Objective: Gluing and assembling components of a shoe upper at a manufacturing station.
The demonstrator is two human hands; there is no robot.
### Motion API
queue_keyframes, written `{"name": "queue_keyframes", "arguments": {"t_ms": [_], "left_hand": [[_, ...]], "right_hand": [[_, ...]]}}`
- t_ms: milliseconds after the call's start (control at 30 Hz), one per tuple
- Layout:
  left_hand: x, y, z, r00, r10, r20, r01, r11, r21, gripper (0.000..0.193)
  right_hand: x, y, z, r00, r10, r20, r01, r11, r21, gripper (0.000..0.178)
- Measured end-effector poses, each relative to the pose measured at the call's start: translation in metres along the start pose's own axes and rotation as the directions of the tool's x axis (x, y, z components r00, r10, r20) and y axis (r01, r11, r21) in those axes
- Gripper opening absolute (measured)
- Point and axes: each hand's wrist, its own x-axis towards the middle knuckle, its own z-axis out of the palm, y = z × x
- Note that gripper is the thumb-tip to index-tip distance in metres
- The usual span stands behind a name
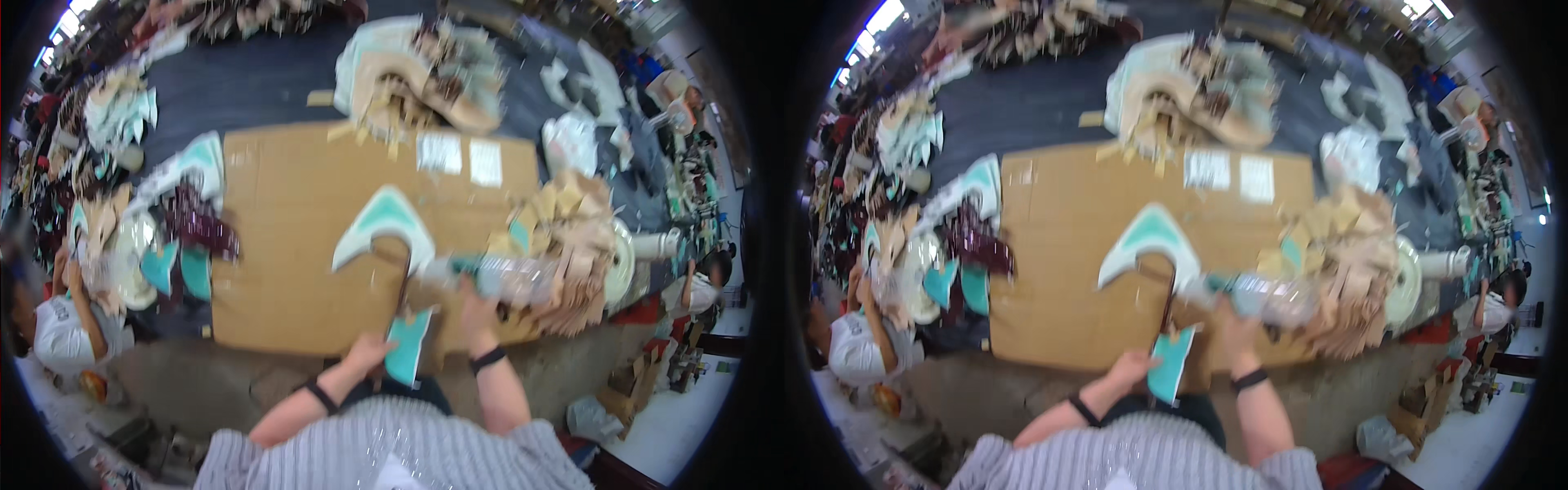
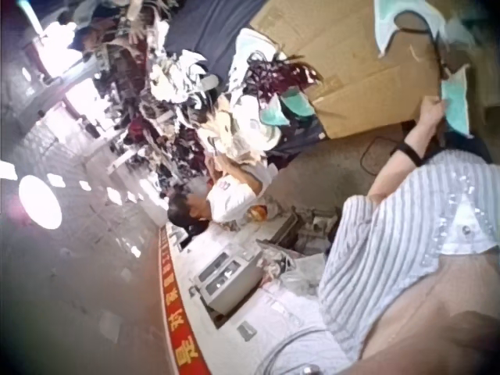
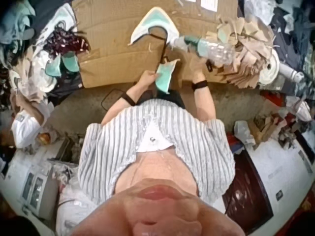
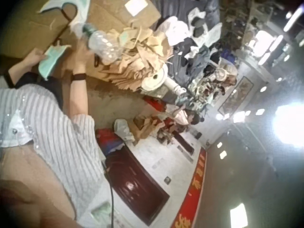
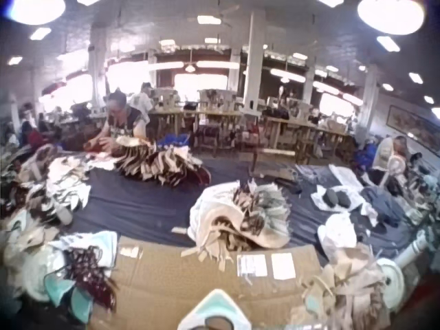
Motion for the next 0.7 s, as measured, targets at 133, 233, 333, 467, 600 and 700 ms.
{"name": "queue_keyframes", "arguments": {"t_ms": [133,233,333,467,600,700], "left_hand": [[-0.002,0.02,0.006,0.995,0.001,0.099,0.009,0.995,-0.104,0.025],[0.012,0.006,0.002,0.997,0.012,0.076,-0.004,0.994,-0.113,0.027],[0.009,0.005,0.0,0.997,-0.031,0.07,0.04,0.989,-0.14,0.028],[0.0,0.016,0.006,0.995,-0.049,0.081,0.061,0.987,-0.15,0.03],[-0.002,0.011,0.006,0.987,-0.062,0.146,0.068,0.997,-0.04,0.03],[-0.018,0.03,0.007,0.999,-0.038,0.029,0.034,0.99,0.136,0.045]], "right_hand": [[0.014,-0.019,-0.018,0.998,-0.058,-0.026,0.058,0.998,-0.026,0.035],[0.004,-0.014,-0.006,0.992,-0.044,0.118,0.07,0.973,-0.221,0.036],[-0.003,0.005,0.005,0.941,-0.036,0.336,0.133,0.954,-0.27,0.035],[-0.005,0.041,0.007,0.849,-0.274,0.452,0.508,0.659,-0.554,0.04],[0.023,0.005,0.015,0.997,0.015,-0.08,0.004,0.973,0.23,0.04],[0.049,-0.078,-0.022,0.996,0.084,-0.011,-0.051,0.691,0.721,0.046]]}}
